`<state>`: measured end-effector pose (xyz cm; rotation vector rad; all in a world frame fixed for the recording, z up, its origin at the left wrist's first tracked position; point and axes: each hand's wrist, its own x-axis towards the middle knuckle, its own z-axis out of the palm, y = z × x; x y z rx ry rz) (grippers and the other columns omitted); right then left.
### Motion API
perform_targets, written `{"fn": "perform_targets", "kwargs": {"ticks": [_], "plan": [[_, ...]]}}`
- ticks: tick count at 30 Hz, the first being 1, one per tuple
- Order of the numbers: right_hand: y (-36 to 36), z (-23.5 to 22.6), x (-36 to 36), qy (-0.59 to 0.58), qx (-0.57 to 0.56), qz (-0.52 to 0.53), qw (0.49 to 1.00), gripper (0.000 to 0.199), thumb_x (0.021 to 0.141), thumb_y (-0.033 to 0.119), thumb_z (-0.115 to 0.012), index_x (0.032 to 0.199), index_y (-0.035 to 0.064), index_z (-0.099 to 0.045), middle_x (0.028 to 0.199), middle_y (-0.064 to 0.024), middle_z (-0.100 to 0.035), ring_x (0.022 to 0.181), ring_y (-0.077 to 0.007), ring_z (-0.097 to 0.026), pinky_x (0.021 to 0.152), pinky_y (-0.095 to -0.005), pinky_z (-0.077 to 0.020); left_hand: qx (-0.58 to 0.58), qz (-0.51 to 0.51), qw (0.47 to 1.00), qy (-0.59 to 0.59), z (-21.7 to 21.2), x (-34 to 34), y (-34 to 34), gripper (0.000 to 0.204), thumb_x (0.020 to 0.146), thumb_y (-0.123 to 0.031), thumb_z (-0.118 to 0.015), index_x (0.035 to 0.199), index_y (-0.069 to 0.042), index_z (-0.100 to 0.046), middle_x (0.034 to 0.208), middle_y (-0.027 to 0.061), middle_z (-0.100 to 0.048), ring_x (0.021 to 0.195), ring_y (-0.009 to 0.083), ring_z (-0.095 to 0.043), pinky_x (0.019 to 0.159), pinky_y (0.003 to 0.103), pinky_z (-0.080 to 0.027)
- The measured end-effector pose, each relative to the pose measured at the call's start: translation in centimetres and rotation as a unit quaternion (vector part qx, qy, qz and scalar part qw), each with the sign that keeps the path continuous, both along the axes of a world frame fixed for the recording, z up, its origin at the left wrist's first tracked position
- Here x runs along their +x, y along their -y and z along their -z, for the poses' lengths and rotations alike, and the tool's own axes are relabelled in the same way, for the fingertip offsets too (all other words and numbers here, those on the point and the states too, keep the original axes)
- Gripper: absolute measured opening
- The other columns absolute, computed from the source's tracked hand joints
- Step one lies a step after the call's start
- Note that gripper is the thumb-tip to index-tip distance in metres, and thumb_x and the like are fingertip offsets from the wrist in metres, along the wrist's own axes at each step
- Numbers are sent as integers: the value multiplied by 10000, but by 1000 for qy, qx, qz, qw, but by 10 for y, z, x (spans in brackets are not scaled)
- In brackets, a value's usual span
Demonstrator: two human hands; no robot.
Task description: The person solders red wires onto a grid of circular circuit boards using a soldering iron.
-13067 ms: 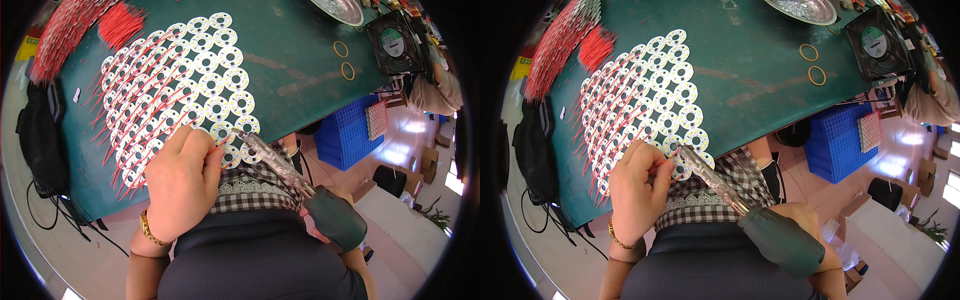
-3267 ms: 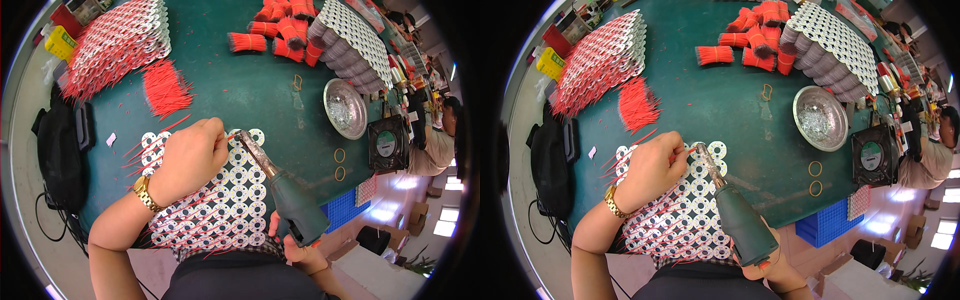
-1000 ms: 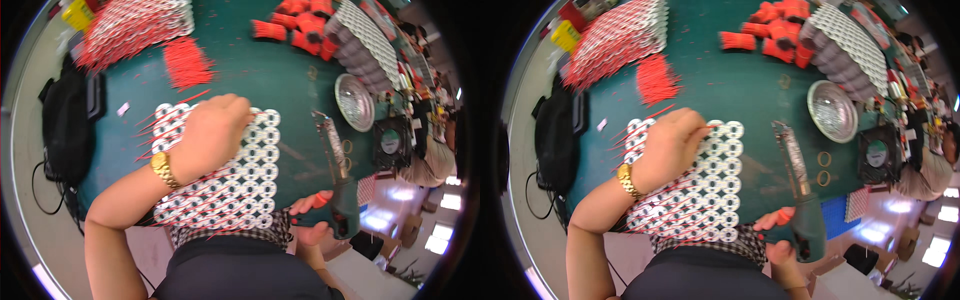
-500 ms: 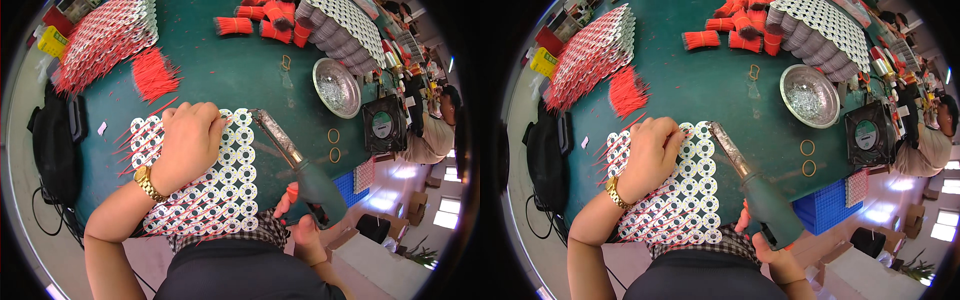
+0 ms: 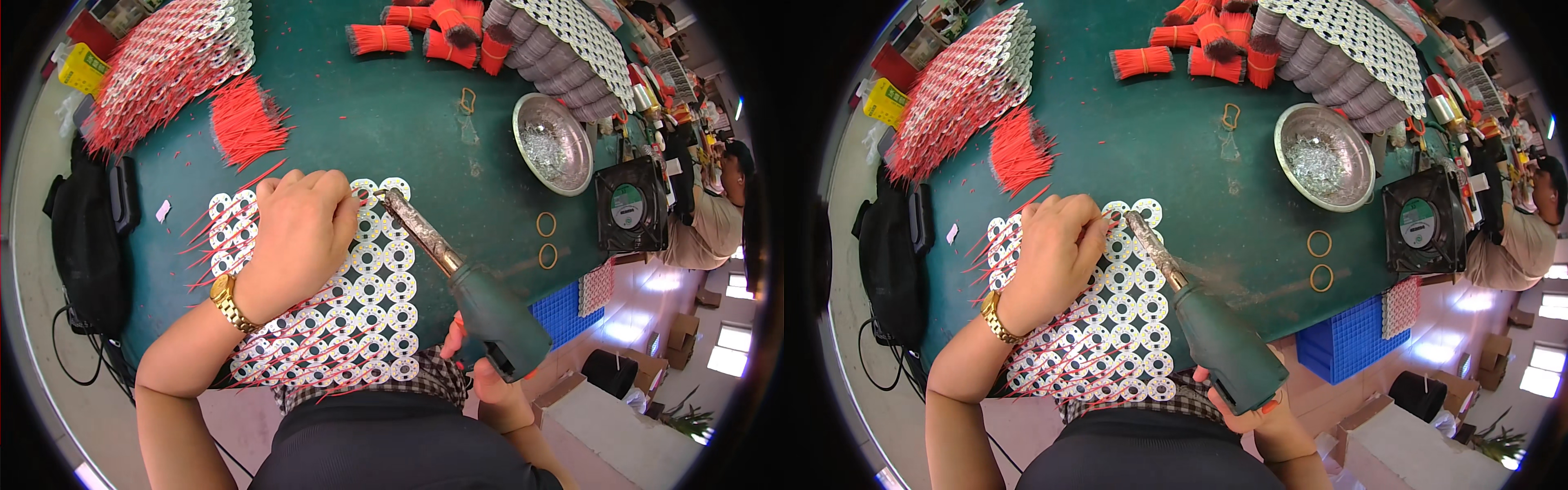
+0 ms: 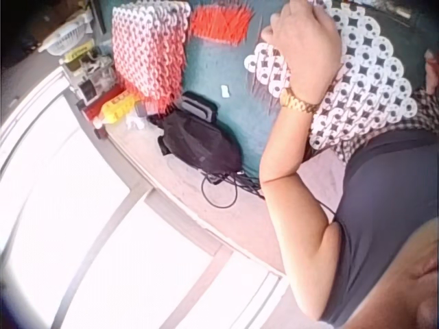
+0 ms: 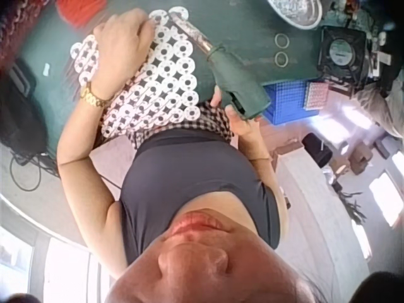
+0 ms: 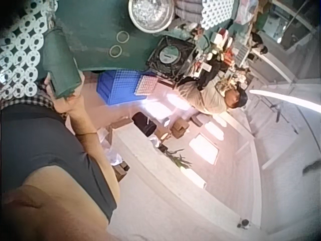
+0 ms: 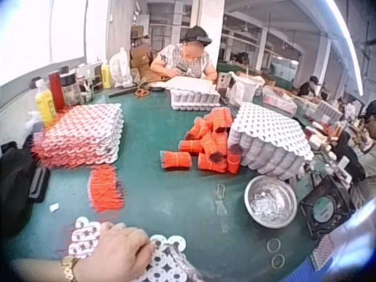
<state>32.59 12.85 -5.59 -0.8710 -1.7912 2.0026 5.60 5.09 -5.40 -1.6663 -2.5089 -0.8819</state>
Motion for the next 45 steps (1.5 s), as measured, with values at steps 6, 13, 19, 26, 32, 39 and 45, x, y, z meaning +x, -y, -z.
{"fn": "perform_targets", "kwargs": {"ticks": [6,13,19,26,32,39,45], "plan": [[0,-3,-3,12,7,8,1000,766,763,692,-696,1178,62,-559,771,-67,-589,686,-154,-576,573,-265,-418,16,0,1000,2,1,1,-1,123,853,-116,-645,781,-83,-550,740,69,-587,720,273,-528,732,422,-339],[3,-9,-10,17,29,32,999,769,754,725,-679,1089,39,-584,750,-60,-588,668,-140,-564,585,-265,-417,8,-1,1000,-9,1,1,0,136,881,-121,-633,789,-85,-540,734,56,-547,733,258,-501,739,390,-334],[4,-16,-14,58,41,33,997,765,732,774,-654,892,28,-609,727,-41,-590,663,-115,-555,579,-254,-407,-8,-6,1000,-16,1,2,-1,151,881,-132,-633,780,-81,-533,744,64,-556,738,265,-507,735,398,-339],[4,-8,-9,25,33,33,999,772,751,751,-663,962,13,-584,771,-55,-583,667,-135,-568,554,-249,-420,-1,-10,999,-32,2,2,-1,147,875,-134,-635,783,-74,-537,750,72,-564,740,274,-514,729,412,-346],[7,-4,-11,-98,-7,49,994,701,852,610,-655,1255,42,-577,803,-60,-584,710,-140,-539,569,-268,-376,-9,-11,1000,-20,0,3,-1,133,884,-144,-632,798,-73,-560,764,76,-585,757,273,-526,747,414,-350],[1,3,-7,-110,-41,52,992,732,855,598,-662,1289,18,-557,874,-63,-587,692,-131,-545,576,-266,-399,-45,-10,998,49,-40,-24,18,126,906,-100,-605,852,7,-566,742,154,-583,704,339,-571,661,405,-434],[11,17,1,-157,43,47,985,356,883,345,-603,1039,25,-617,852,-50,-574,677,-124,-533,600,-266,-418,-15,7,991,136,-46,4,22,132,877,-83,-637,800,-4,-564,677,195,-571,634,398,-575,600,441,-456]]}}
